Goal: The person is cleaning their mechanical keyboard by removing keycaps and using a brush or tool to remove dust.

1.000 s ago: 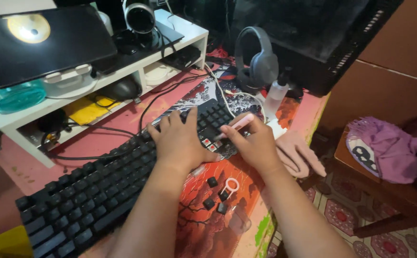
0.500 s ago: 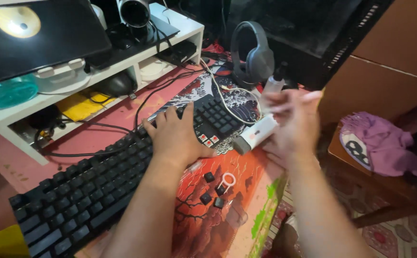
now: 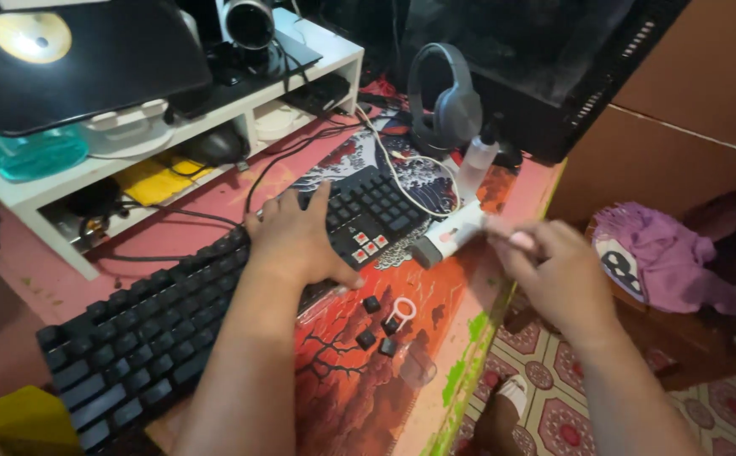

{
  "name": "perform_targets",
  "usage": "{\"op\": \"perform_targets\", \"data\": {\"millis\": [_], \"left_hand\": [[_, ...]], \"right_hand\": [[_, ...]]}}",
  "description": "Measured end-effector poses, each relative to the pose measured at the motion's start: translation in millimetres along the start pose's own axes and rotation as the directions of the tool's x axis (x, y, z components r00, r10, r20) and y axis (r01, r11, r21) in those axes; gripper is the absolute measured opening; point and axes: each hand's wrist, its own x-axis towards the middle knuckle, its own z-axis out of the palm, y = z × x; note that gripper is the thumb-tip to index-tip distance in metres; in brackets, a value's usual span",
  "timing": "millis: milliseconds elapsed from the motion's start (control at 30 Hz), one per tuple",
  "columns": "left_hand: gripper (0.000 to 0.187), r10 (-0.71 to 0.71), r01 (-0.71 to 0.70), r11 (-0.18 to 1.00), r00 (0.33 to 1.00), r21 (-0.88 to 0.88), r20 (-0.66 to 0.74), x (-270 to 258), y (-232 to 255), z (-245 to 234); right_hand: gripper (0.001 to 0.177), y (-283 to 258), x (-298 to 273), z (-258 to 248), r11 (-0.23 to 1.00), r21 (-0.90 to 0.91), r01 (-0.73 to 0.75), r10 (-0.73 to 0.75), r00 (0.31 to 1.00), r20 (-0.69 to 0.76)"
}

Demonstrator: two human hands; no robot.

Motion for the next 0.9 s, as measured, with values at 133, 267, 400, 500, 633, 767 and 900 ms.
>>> {"op": "perform_targets", "data": {"millis": [133,267,400,500,633,767,900], "left_hand": [[0.147,-0.006,0.005,1.0,1.0,-0.031,-0.02,0,-2,1],[0.146,0.01,-0.011,0.999,1.0,-0.03,-0.029,3,-4,3],[0.143,0.026,-0.028,0.999,0.999,-0.026,-0.047,1,-4,1],[0.143,0.025,-0.027,0.999,0.999,-0.039,-0.048,3,-4,3],[0.141,0.043,-0.045,0.998,0.998,-0.037,-0.054,3,-5,4],[0.142,0.041,-0.042,0.999,0.998,-0.021,-0.038,2,-2,2],[0.143,0.028,-0.03,0.999,0.999,-0.03,-0.045,2,-3,1]], "right_hand": [[0.029,-56,21,7,0.982,0.169,0.081,-0.067,0.994,-0.086],[0.025,-98,46,45,0.883,0.269,0.383,-0.406,0.913,0.031],[0.021,-111,54,77,0.826,0.182,0.534,-0.564,0.796,0.221],[0.024,-108,59,81,0.819,0.218,0.531,-0.573,0.783,0.244],[0.023,-108,61,87,0.844,0.241,0.479,-0.533,0.798,0.279],[0.027,-110,62,92,0.873,0.203,0.442,-0.484,0.835,0.262],[0.02,-95,67,99,0.719,0.449,0.53,-0.658,0.727,0.197]]}}
